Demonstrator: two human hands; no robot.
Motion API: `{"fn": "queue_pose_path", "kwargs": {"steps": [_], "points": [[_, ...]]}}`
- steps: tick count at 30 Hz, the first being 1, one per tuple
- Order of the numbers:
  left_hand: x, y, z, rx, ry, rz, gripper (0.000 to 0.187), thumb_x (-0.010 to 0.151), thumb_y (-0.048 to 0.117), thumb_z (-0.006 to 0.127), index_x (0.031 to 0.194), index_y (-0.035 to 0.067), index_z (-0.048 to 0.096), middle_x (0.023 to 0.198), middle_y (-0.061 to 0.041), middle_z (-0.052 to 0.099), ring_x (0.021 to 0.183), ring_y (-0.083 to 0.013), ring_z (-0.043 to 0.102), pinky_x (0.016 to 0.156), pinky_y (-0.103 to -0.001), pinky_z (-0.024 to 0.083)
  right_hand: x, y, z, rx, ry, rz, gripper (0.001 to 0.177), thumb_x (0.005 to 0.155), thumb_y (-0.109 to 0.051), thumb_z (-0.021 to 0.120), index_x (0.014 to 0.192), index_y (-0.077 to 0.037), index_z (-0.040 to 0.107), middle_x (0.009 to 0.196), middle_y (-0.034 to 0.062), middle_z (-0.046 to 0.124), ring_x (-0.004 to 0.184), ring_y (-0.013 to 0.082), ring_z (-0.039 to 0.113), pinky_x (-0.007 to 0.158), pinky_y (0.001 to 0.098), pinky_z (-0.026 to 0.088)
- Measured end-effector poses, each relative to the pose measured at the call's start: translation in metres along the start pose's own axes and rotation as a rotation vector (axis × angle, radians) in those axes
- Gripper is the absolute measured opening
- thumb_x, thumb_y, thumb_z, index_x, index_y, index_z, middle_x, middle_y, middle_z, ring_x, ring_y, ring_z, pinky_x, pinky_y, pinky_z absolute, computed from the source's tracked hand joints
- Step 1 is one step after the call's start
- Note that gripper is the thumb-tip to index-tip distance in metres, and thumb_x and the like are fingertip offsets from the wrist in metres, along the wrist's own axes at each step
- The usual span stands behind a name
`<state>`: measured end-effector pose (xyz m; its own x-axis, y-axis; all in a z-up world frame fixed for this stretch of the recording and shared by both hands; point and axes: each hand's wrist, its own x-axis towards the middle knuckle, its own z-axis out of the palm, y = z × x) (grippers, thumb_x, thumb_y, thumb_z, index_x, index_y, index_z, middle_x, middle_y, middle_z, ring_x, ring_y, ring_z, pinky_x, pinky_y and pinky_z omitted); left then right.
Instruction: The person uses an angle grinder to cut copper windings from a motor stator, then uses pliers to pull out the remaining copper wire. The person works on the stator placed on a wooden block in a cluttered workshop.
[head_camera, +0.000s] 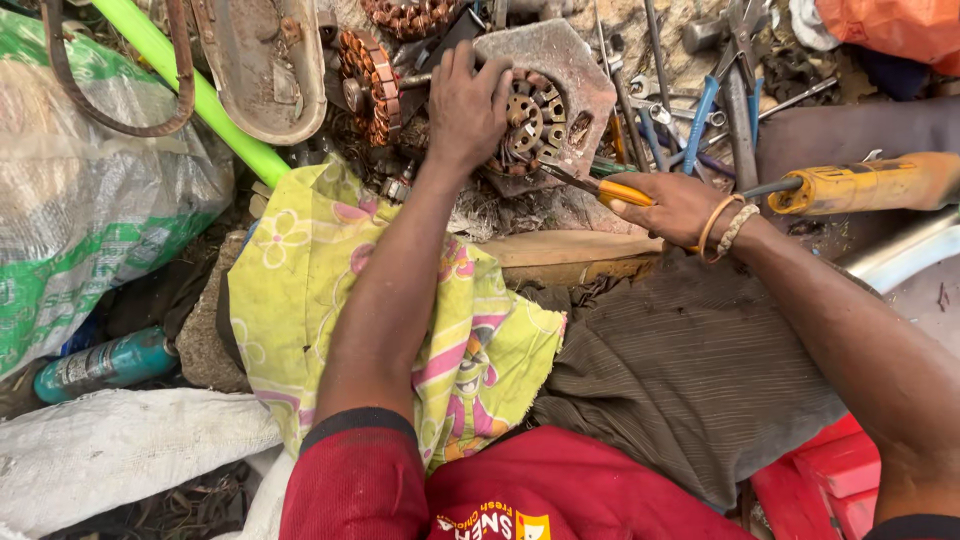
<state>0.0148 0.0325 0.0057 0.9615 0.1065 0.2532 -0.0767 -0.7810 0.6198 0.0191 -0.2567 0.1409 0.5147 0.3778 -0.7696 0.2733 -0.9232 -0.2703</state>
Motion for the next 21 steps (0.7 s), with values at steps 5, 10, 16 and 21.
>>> {"fn": "queue_pose_path", "kwargs": {"steps": [5,10,16,21], "points": [[-0.018,0.010,0.010,0.089,0.051,-0.253,0.030,0.108,0.036,0.052,0.100,0.009,0.061,0.101,-0.009,0.050,0.096,-0.0242,0.048,0.086,-0.043,0.042,-0.001,-0.003,-0.017,-0.299,0.104,0.070,0.059,0.095,-0.068,0.049,0.134,-0.027,0.066,0.070,0.0056,0.066,0.060,0.0190,0.059,0.053,0.0363,0.049],[-0.013,0.009,0.014,-0.009,0.218,-0.214,0.023,0.105,0.031,0.050,0.105,0.010,0.061,0.106,-0.010,0.050,0.102,-0.0261,0.046,0.089,-0.045,0.040,0.016,0.016,-0.012,-0.205,0.190,0.206,0.064,0.091,-0.076,0.054,0.127,-0.026,0.073,0.061,0.0110,0.062,0.051,0.0196,0.049,0.048,0.0373,0.040],[-0.020,0.014,0.010,0.049,0.174,-0.271,0.023,0.106,0.030,0.050,0.101,0.010,0.060,0.104,-0.009,0.049,0.102,-0.0267,0.045,0.092,-0.047,0.039,0.035,0.032,0.009,-0.065,0.535,-0.368,0.064,0.105,-0.072,0.052,0.118,-0.014,0.077,0.083,0.0080,0.073,0.062,0.0107,0.054,0.058,0.0353,0.047],[-0.023,0.021,0.016,-0.026,0.255,-0.313,0.023,0.107,0.028,0.052,0.102,0.006,0.057,0.106,-0.012,0.048,0.103,-0.0293,0.045,0.092,-0.049,0.040,0.037,0.040,-0.004,0.003,0.092,0.190,0.063,0.092,-0.071,0.051,0.111,-0.016,0.075,0.062,0.0130,0.069,0.048,0.0208,0.060,0.052,0.0424,0.053]]}}
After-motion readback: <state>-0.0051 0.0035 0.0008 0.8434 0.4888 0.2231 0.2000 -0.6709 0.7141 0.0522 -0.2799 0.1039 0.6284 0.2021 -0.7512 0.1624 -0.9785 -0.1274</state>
